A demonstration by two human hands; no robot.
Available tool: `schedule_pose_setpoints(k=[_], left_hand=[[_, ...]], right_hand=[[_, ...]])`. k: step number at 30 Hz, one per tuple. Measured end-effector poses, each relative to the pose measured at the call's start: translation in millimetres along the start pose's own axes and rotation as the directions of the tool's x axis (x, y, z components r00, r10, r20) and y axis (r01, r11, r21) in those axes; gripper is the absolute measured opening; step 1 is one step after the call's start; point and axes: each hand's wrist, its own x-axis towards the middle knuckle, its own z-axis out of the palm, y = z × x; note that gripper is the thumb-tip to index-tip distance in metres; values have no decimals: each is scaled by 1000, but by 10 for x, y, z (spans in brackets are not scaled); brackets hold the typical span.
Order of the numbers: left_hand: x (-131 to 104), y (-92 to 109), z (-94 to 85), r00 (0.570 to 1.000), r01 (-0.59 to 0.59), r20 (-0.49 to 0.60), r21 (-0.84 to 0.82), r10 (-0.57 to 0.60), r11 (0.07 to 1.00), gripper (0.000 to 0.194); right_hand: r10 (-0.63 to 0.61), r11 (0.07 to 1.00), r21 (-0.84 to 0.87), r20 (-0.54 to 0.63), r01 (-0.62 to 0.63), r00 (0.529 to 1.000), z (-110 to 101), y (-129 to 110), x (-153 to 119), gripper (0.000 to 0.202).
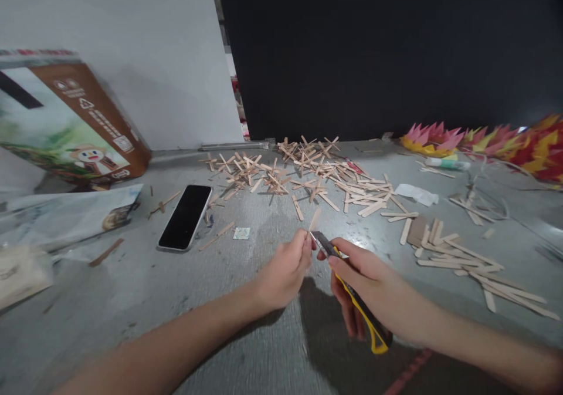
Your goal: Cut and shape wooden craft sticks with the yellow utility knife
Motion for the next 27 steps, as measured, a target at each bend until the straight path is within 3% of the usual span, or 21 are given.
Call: schedule_pose_setpoints(k=[14, 18, 21, 23, 24, 27], left_hand=[[-10, 17, -2, 997, 77, 4, 113, -78, 991, 32], [-12, 20, -3, 997, 74, 4, 124, -75, 989, 32], [-7, 9, 3, 999, 52, 1, 106, -52, 993, 33], [4, 2, 7, 1000, 28, -4, 66, -28, 997, 34], [11, -1, 8, 1000, 22, -7, 39, -22, 999, 35], [31, -12, 12, 1000, 25, -18, -40, -26, 999, 38]], right_hand=[[35, 998, 51, 27, -37, 999, 33, -18, -4, 31], [38, 999, -32, 0, -38, 999, 37, 1, 2, 29], [42, 979, -198, -27, -46, 999, 5, 22, 2, 29], [-16, 910, -415, -65, -12, 998, -31, 12, -6, 26], [-76, 833, -553, -83, 18, 994, -51, -3, -13, 23], [-290, 473, -874, -35, 111, 956, -111, -69, -42, 24]])
